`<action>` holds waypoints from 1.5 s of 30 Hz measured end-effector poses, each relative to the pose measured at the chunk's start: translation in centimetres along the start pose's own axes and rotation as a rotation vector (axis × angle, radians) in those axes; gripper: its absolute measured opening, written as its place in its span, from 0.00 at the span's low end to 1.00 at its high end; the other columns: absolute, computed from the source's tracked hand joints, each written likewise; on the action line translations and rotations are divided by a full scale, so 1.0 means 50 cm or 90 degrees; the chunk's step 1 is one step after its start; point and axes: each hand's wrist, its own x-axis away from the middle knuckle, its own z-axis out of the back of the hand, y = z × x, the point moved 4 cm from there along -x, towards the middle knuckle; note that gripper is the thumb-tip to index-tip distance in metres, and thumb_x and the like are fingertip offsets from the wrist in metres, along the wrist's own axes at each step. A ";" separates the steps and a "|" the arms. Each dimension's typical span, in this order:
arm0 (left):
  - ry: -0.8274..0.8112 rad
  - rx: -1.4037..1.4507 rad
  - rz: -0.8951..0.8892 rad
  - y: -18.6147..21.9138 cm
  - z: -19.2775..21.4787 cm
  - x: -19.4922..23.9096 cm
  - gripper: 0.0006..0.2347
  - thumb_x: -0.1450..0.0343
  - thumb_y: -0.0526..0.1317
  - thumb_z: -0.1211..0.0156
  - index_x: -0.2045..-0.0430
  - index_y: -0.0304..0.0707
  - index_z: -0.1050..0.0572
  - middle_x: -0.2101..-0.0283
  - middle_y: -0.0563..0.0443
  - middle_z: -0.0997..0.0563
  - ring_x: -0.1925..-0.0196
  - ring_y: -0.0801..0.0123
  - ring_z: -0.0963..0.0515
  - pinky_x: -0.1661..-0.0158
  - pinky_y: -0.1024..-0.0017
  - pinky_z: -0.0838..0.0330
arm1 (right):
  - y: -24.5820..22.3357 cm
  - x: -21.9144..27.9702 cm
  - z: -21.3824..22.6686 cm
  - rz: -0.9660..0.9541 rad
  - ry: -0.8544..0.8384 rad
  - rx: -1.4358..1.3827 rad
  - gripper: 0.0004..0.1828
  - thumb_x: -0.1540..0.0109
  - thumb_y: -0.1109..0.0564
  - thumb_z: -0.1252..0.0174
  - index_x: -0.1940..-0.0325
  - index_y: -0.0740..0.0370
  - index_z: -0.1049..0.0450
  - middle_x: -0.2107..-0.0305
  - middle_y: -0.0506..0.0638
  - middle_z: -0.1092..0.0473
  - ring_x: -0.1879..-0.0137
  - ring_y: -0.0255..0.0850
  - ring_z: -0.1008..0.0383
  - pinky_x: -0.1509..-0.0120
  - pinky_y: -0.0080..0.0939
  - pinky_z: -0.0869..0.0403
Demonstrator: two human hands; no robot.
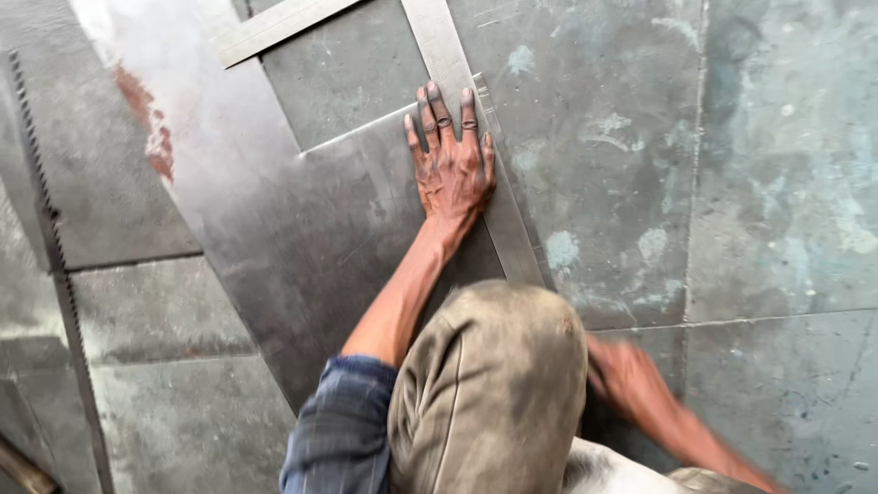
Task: The person uses a square ruler and a marking tool to draw lines on a metal sheet. They reposition the ruler across the surface and trace along the edges while working on the floor.
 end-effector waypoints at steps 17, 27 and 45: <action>-0.046 -0.080 0.026 -0.291 0.102 0.128 0.30 0.26 0.48 0.43 0.27 0.42 0.40 0.25 0.28 0.47 0.24 0.35 0.48 0.30 0.39 0.52 | 0.089 0.094 0.072 -0.113 0.187 0.168 0.28 0.32 0.51 0.47 0.26 0.48 0.39 0.81 0.55 0.25 0.83 0.48 0.27 0.78 0.52 0.26; -0.285 -0.167 0.263 -0.446 0.210 0.432 0.50 0.42 0.33 0.28 0.27 0.30 0.61 0.51 0.24 0.35 0.49 0.33 0.32 0.53 0.41 0.31 | 0.047 -0.136 0.273 0.173 0.429 0.071 0.15 0.25 0.60 0.47 0.35 0.70 0.32 0.67 0.59 0.23 0.64 0.44 0.20 0.63 0.44 0.22; -0.075 -0.039 0.556 -0.303 0.522 0.388 0.26 0.37 0.54 0.26 0.63 0.27 0.27 0.57 0.36 0.22 0.58 0.39 0.22 0.60 0.49 0.29 | 0.063 -0.338 0.344 0.210 0.525 -0.066 0.13 0.22 0.56 0.49 0.39 0.67 0.37 0.72 0.55 0.33 0.69 0.43 0.31 0.62 0.43 0.31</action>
